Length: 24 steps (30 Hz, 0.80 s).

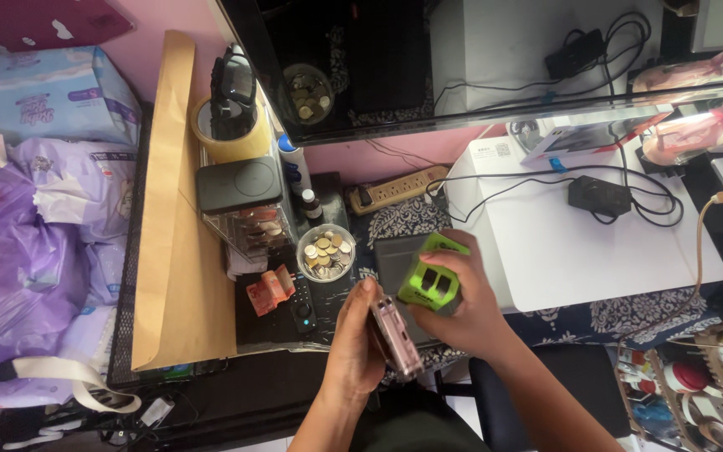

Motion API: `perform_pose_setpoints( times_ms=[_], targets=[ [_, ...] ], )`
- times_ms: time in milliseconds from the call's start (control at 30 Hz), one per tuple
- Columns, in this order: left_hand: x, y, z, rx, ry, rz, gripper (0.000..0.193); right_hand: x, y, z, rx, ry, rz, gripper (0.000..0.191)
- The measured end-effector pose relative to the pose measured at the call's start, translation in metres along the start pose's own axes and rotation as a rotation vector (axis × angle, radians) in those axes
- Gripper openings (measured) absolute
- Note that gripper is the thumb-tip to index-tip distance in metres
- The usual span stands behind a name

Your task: The person retrieves a tablet from a shelf and places it on a white speaker unit. They then pick up a gold braided charging cable and a white power adapter, connect the cable to the tablet, and plug the adapter into a wall socket. Finally, they pick up a small white charging case and connect a cable to it.

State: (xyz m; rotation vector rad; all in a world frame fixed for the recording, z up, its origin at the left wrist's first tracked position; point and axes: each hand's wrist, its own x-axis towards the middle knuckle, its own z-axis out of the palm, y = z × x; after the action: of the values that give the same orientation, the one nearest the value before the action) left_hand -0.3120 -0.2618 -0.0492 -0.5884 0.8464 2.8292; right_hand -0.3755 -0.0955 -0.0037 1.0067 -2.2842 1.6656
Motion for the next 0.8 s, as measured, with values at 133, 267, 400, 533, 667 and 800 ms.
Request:
perform_pose_setpoints(
  times_ms=[133, 267, 400, 533, 667, 800],
  targets=[
    [-0.008, 0.007, 0.012, -0.006, -0.004, 0.048, 0.028, 0.003, -0.005, -0.004, -0.15, 0.075, -0.059, 0.084],
    [-0.014, 0.014, 0.025, -0.004, 0.044, -0.005, 0.025, 0.007, -0.004, -0.008, -0.311, 0.099, -0.125, 0.086],
    [-0.019, 0.017, 0.034, 0.009, 0.014, -0.049, 0.025, 0.008, -0.006, -0.011, -0.418, 0.064, -0.167, 0.09],
    [-0.018, 0.018, 0.038, 0.027, -0.032, -0.093, 0.023, 0.012, -0.013, -0.01, -0.542, 0.089, -0.263, 0.086],
    [-0.016, 0.016, 0.038, 0.042, -0.028, -0.109, 0.018, 0.015, -0.021, -0.011, -0.618, 0.051, -0.326, 0.077],
    [-0.015, 0.013, 0.034, 0.055, -0.054, -0.087, 0.015, 0.013, -0.024, -0.008, -0.66, 0.044, -0.326, 0.071]
  ],
)
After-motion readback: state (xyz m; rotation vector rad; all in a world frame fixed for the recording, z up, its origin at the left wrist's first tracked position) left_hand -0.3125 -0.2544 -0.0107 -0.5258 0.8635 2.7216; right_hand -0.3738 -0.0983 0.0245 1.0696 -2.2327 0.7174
